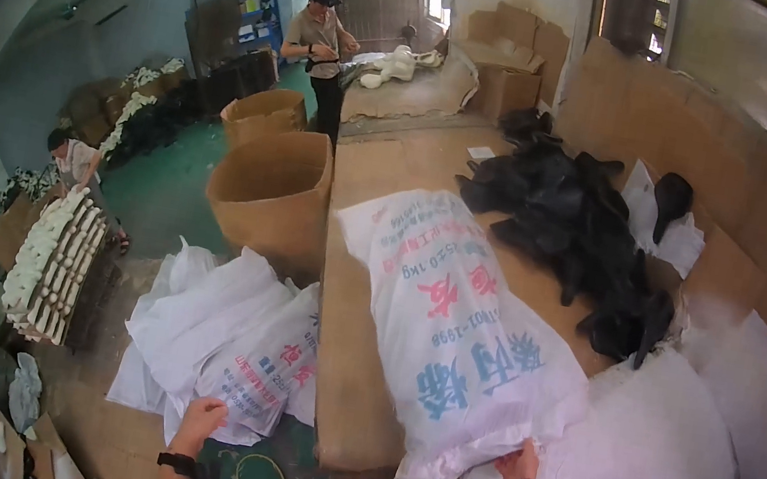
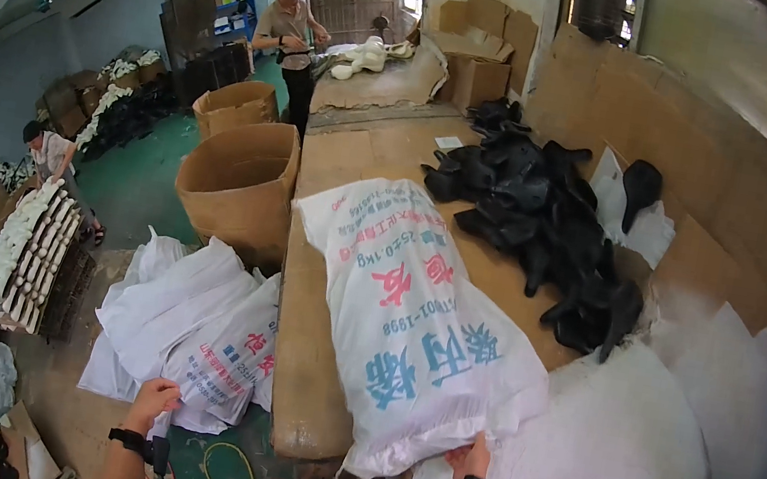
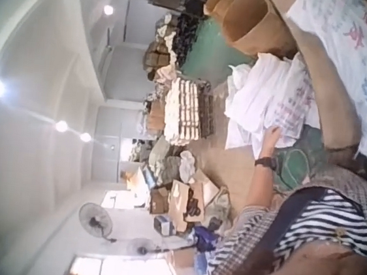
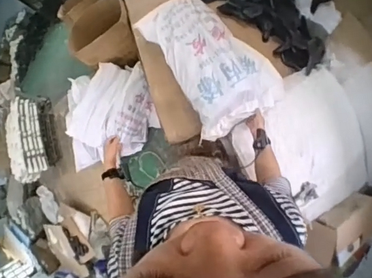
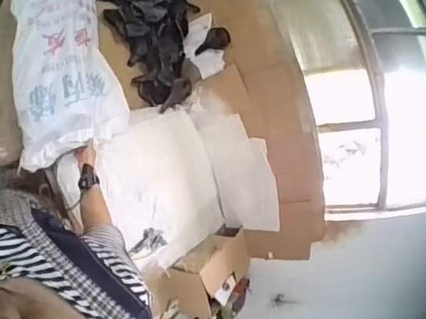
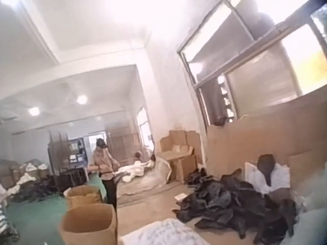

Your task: The recorder uses a utility knife to open large white bags and extract black accordion-style bellows and seat components in a manufacturing setting.

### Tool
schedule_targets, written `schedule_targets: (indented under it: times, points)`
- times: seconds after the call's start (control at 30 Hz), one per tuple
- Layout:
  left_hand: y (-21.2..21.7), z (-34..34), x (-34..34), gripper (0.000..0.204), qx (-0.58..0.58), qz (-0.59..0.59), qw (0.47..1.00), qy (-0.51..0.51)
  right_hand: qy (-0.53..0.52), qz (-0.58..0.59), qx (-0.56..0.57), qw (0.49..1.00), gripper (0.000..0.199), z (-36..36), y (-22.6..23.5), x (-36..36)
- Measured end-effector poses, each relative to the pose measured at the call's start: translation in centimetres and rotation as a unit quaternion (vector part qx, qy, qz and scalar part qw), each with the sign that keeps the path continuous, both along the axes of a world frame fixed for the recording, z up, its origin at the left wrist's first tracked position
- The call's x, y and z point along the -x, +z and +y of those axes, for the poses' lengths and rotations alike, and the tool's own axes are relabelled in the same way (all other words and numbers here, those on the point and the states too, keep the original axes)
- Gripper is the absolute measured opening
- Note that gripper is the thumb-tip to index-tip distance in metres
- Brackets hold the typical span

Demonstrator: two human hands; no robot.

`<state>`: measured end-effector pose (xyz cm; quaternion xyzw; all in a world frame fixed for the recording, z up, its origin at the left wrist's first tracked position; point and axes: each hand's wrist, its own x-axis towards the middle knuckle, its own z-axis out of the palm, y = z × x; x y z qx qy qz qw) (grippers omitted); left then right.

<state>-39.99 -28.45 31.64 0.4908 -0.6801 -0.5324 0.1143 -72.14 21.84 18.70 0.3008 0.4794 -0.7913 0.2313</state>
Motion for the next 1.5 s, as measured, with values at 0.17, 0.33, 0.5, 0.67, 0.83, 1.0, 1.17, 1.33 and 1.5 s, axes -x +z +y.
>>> schedule_targets:
  times: [0.17, 0.33, 0.5, 0.67, 0.83, 1.0, 1.17, 1.33, 1.5]
  points:
    - [-1.7, -1.4, 12.6, 0.018, -0.064, -0.025, 0.992, -0.109, 0.122, 0.019, 0.052, 0.991, 0.043, -1.7, 1.9, -1.0]
    - [-8.2, -3.6, 28.1, 0.030, -0.064, -0.047, 0.977, -0.199, 0.159, 0.013, -0.120, 0.980, 0.054, -2.5, 2.5, -2.2]
    - [-13.7, -2.7, 42.8, 0.041, -0.221, -0.033, 0.972, -0.072, 0.168, -0.105, -0.190, 0.962, 0.048, -2.1, 1.6, -3.5]
    - [-21.4, -6.8, 48.6, 0.050, -0.198, 0.023, 0.974, -0.104, 0.161, -0.132, -0.206, 0.956, 0.045, -4.8, 2.1, -3.7]
    - [-19.0, -4.5, 50.8, 0.046, -0.181, 0.000, 0.978, -0.104, 0.221, 0.113, -0.427, 0.870, 0.040, -3.7, 3.1, -2.3]
    - [-11.9, -4.1, 44.5, 0.045, -0.109, 0.031, 0.981, -0.157, 0.181, 0.217, -0.502, 0.817, 0.028, -0.7, 6.1, -2.2]
    - [-13.6, -1.3, 32.1, 0.042, 0.072, 0.051, 0.984, -0.153, 0.075, 0.008, -0.495, 0.866, 0.031, -0.4, 14.7, 3.2]
    - [-13.5, 0.0, 25.5, 0.034, -0.330, -0.094, 0.927, -0.152, 0.217, 0.037, -0.551, 0.805, 0.045, 10.0, 9.6, 2.5]
    - [-9.3, -3.4, 26.7, 0.042, 0.237, -0.133, 0.953, -0.136, 0.173, 0.334, -0.761, 0.529, 0.064, 1.0, 12.4, 3.7]
